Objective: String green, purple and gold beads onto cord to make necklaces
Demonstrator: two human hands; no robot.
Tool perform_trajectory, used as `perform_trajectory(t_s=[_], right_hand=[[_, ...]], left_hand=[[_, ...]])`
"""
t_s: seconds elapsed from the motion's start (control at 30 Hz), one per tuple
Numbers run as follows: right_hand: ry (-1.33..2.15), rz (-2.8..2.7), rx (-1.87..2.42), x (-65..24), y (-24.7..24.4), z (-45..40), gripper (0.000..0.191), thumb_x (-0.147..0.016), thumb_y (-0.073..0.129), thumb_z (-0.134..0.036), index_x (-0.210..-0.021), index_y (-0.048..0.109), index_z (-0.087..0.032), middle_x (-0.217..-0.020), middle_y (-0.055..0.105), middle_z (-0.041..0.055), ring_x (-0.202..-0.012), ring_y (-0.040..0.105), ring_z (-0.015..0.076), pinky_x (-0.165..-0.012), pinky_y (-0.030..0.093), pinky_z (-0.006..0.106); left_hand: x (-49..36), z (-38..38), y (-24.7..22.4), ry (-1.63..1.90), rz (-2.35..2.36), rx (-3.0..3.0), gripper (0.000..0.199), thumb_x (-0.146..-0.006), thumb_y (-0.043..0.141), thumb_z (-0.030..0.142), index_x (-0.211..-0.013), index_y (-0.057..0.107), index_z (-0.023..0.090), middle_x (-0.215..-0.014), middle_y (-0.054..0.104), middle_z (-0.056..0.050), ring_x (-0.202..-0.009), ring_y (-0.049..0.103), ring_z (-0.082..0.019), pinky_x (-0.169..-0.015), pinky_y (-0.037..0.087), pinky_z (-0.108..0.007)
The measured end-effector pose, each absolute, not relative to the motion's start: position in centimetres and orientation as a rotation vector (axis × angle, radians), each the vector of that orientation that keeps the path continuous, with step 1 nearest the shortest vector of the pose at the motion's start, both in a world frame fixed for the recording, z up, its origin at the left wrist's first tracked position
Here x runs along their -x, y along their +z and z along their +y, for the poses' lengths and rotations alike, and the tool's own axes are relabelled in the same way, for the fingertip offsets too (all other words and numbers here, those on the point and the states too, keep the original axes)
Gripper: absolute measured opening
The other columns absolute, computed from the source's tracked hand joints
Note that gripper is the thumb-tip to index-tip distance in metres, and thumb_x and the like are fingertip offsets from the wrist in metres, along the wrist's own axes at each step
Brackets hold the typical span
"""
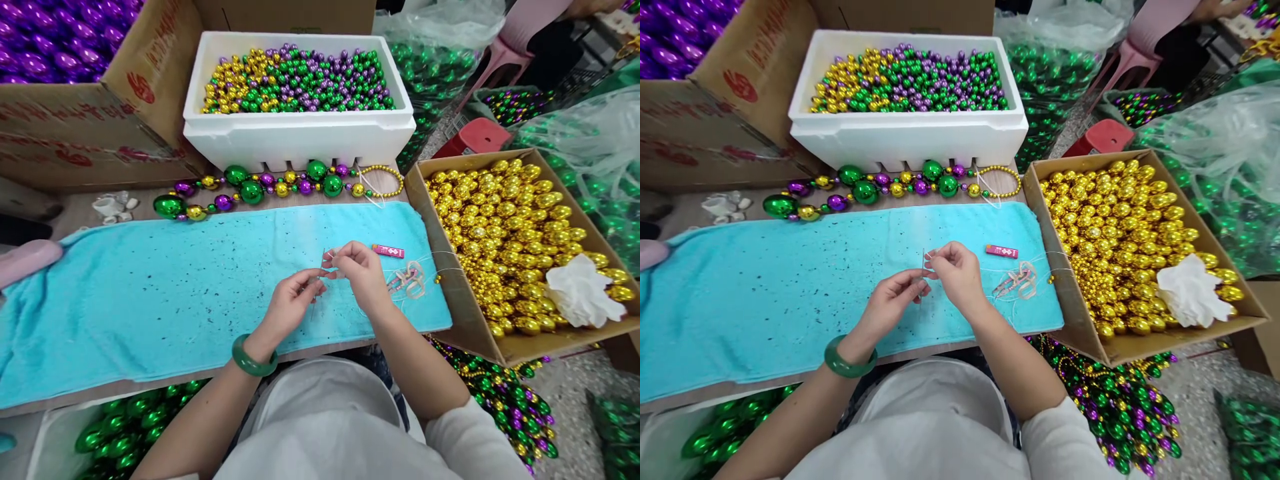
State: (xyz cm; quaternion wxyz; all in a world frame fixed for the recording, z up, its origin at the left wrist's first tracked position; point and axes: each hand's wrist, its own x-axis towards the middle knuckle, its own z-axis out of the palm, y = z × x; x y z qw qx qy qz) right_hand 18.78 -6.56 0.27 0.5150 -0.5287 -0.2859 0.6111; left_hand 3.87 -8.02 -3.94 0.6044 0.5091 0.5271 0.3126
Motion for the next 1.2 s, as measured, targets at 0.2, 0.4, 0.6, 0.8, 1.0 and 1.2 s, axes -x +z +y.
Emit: perform_trajectory(t_s=[0.2,0.4,0.6,0.8,1.0,1.2], right_hand=[[1.493,-0.627,1.244,-18.8,0.3,-6.6,0.011,-0.062,0.062,-0.02,-0.062,0.051,-0.018,-0.074,0.065,0.0009,-0.071,0.065,0.0151,-0.068,0.057,0.032],[1.488,-0.609,1.242,-18.8,0.1,-6.5,0.011,-0.061,0.061,-0.02,-0.061,0.051,-0.018,-0.072,0.066,0.0005,-0.068,0.066,0.0142,-0.066,0.057,0.03],[1.478,-0.613,1.251,-18.8,0.2,-6.5,0.01,-0.061,0.06,-0.019,-0.06,0.051,-0.017,-0.071,0.066,0.0002,-0.066,0.066,0.0134,-0.063,0.057,0.028],[1.471,-0.619,1.244,-18.9,0.1,-6.3,0.01,-0.062,0.061,-0.019,-0.061,0.051,-0.018,-0.07,0.066,-0.0003,-0.063,0.065,0.0122,-0.059,0.057,0.026],[1.449,-0.664,1.262,-19.1,0.0,-6.2,0.015,-0.063,0.069,-0.026,-0.066,0.056,-0.018,-0.066,0.066,-0.0006,-0.061,0.065,0.0131,-0.058,0.057,0.026],[1.36,-0.839,1.354,-19.2,-1.3,-6.2,0.014,-0.069,0.065,-0.033,-0.071,0.059,-0.02,-0.059,0.062,-0.0019,-0.059,0.061,0.0145,-0.056,0.052,0.027]], left_hand=[[-4.2,-8.1,-4.3,0.721,1.262,-1.231,0.034,-0.081,0.061,0.038,-0.106,0.071,0.017,-0.078,0.071,-0.004,-0.068,0.061,-0.014,-0.062,0.049,-0.025],[-4.3,-8.2,-4.2,0.72,1.281,-1.288,0.033,-0.082,0.059,0.038,-0.104,0.071,0.016,-0.078,0.072,-0.004,-0.067,0.062,-0.014,-0.061,0.049,-0.025],[-4.3,-8.2,-4.1,0.743,1.268,-1.355,0.031,-0.083,0.057,0.035,-0.104,0.071,0.017,-0.08,0.073,-0.004,-0.072,0.066,-0.015,-0.063,0.052,-0.025],[-4.4,-8.1,-3.8,0.734,1.27,-1.439,0.029,-0.085,0.056,0.033,-0.104,0.072,0.019,-0.081,0.073,-0.004,-0.073,0.067,-0.016,-0.064,0.054,-0.025],[-4.6,-8.0,-3.4,0.744,1.262,-1.508,0.029,-0.086,0.055,0.033,-0.103,0.072,0.018,-0.077,0.073,-0.004,-0.07,0.067,-0.016,-0.067,0.055,-0.027],[-4.4,-8.0,-3.0,0.661,1.321,-1.693,0.03,-0.089,0.049,0.029,-0.107,0.071,0.02,-0.092,0.076,-0.006,-0.083,0.07,-0.019,-0.079,0.054,-0.03]])
